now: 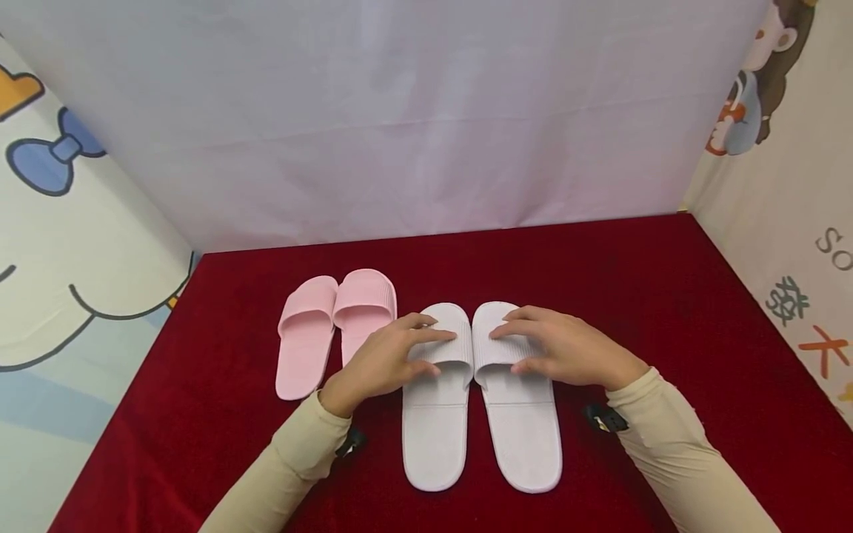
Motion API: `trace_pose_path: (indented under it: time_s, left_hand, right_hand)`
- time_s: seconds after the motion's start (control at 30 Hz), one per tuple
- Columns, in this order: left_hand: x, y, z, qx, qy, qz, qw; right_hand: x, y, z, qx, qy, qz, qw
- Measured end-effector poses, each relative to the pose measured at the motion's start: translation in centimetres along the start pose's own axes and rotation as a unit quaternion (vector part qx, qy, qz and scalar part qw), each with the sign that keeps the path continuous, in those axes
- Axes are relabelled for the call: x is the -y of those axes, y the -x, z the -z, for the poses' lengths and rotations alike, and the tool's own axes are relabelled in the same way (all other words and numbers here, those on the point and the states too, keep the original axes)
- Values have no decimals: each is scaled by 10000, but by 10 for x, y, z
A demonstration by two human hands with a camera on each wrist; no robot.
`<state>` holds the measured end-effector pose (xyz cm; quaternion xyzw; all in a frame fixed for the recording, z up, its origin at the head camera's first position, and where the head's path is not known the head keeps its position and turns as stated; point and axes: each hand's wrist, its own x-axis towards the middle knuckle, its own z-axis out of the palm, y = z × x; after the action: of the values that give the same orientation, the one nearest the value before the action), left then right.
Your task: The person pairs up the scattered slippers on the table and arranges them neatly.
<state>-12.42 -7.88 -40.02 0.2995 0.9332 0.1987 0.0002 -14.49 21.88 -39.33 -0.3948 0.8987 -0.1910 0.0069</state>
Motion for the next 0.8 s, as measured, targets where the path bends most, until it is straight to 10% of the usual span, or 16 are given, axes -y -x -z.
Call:
trace_pose_path:
  time_s: [0.8]
  left_hand:
    - [11,-16,13,-9,75,34,10000]
  right_hand:
    - [-8,-15,6,-150,85,-35,9998]
